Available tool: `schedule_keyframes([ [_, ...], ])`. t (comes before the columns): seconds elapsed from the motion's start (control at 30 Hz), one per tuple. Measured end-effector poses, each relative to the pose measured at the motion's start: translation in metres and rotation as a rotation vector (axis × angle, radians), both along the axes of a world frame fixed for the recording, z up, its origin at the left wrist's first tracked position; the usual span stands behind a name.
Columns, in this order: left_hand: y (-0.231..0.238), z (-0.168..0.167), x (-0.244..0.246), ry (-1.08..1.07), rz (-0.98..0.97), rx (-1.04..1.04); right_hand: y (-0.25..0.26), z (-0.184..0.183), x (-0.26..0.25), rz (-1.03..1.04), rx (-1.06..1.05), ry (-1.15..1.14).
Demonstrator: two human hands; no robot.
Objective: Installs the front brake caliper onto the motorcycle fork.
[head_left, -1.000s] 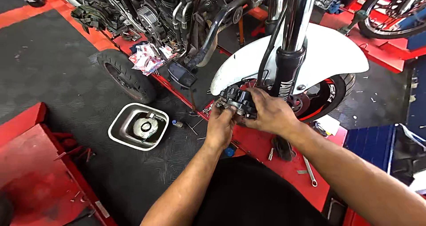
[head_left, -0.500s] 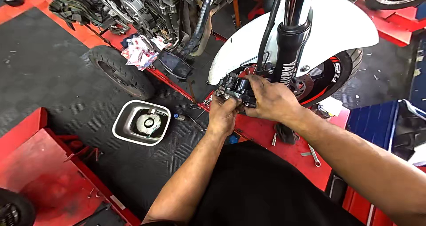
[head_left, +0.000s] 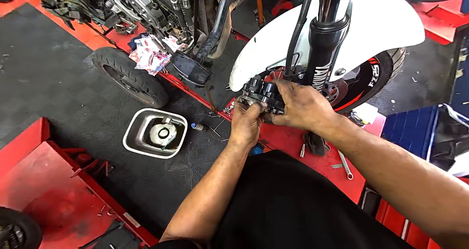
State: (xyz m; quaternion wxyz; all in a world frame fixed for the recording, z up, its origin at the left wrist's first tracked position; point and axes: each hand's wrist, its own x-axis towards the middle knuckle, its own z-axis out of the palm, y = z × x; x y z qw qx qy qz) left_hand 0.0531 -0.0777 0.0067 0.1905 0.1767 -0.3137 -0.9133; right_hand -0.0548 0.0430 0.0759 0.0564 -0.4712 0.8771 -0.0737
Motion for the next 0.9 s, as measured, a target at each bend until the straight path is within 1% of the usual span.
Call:
schedule_keyframes([
  [0.17, -0.002, 0.003, -0.001, -0.022, -0.003, -0.02, 0.0, 0.004, 0.001, 0.032, 0.037, -0.024],
  [0.3, -0.008, 0.001, 0.003, 0.033, -0.056, 0.013, -0.002, -0.002, 0.001, 0.031, 0.01, 0.004],
  [0.43, -0.011, 0.002, 0.003, 0.074, -0.073, 0.021, -0.006, 0.003, 0.001, -0.007, 0.034, -0.039],
  [0.6, -0.011, 0.009, 0.001, 0.012, -0.077, 0.006, -0.008, 0.005, -0.004, -0.057, 0.01, -0.121],
  [0.77, -0.006, 0.009, -0.001, -0.027, -0.063, 0.024, -0.006, 0.006, -0.008, -0.036, -0.001, -0.15],
  [0.9, -0.003, 0.007, 0.0, -0.013, -0.072, -0.001, -0.003, 0.004, -0.012, 0.002, -0.019, -0.128],
])
